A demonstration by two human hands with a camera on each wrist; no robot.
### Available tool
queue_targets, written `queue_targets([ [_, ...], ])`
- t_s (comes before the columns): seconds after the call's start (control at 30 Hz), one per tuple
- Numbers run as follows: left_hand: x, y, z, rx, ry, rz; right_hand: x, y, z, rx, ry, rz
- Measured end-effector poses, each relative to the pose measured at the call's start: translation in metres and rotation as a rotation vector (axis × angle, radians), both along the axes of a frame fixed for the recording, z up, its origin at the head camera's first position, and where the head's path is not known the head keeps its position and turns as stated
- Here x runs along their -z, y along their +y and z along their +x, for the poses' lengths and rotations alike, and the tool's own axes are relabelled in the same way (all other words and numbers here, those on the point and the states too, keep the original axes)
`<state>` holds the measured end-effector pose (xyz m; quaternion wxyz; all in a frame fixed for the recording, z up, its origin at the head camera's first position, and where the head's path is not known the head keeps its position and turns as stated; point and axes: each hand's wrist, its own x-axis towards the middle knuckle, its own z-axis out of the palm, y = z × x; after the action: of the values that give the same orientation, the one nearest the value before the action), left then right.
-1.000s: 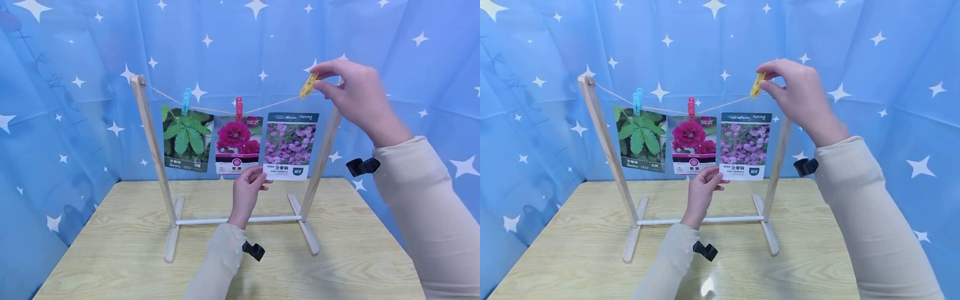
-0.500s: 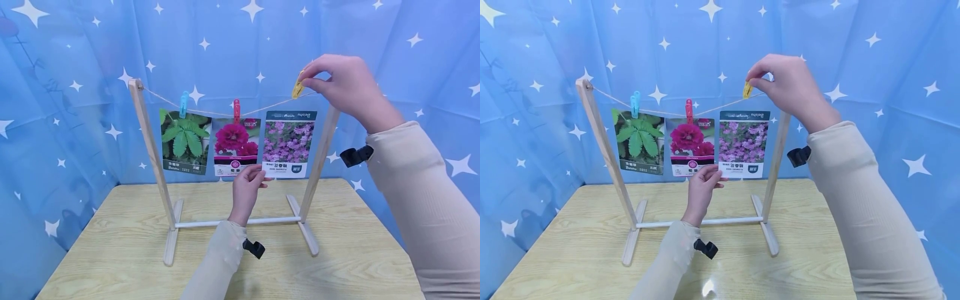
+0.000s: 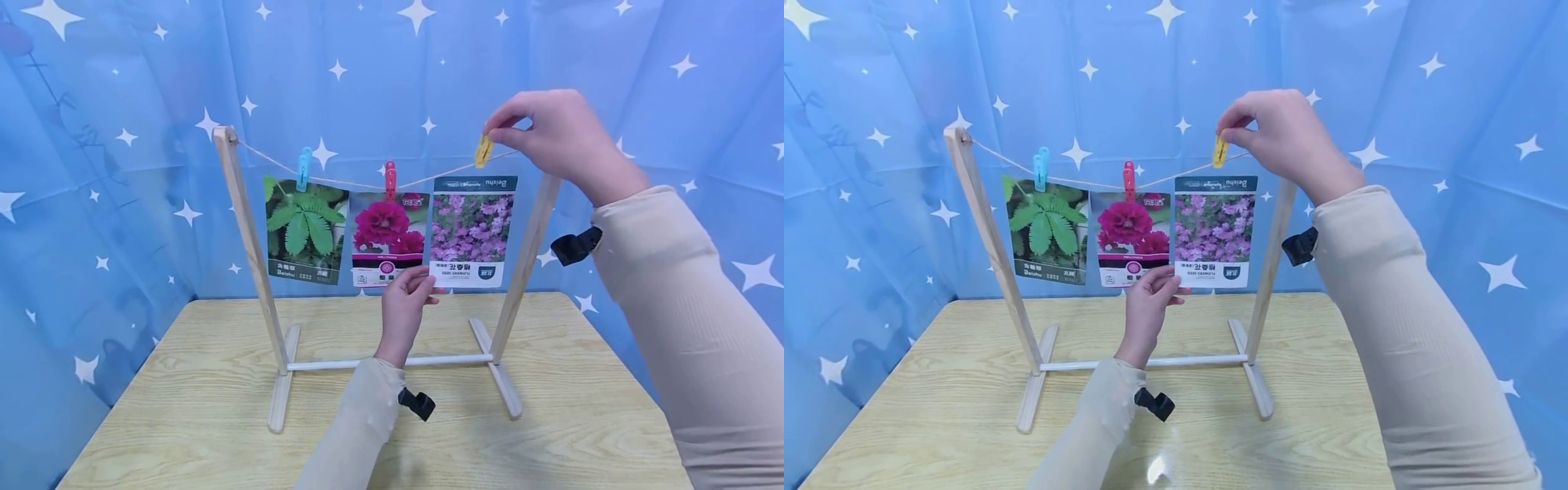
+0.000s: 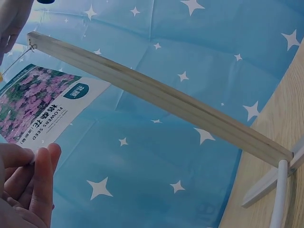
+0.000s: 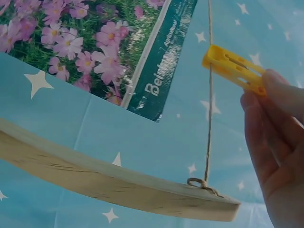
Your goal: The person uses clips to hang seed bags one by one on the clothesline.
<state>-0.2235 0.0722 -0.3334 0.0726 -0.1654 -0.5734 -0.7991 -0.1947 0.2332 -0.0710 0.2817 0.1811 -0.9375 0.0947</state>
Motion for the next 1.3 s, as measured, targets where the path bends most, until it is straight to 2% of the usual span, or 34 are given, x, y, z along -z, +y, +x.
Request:
queue_targets([
  [0.13,0.002,0.002,-0.001,-0.016,0.029,0.005,0.001,-0.001,-0.002,-0.014,-0.029,0.01],
  [0.3,0.001,0.001,-0.001,-0.004,0.014,0.014,0.001,-0.002,-0.004,-0.033,-0.044,0.036],
  [0.63,-0.018,-0.006,0.016,-0.004,0.027,0.006,0.0,0.0,-0.006,-0.029,-0.086,0.062],
  [1.17,-0.017,-0.005,0.017,0.026,0.049,0.019,0.002,-0.001,-0.006,-0.013,-0.146,0.081],
  [1.3,-0.017,-0.006,0.018,0.019,0.028,0.008,0.003,-0.003,-0.006,-0.024,-0.158,0.075],
])
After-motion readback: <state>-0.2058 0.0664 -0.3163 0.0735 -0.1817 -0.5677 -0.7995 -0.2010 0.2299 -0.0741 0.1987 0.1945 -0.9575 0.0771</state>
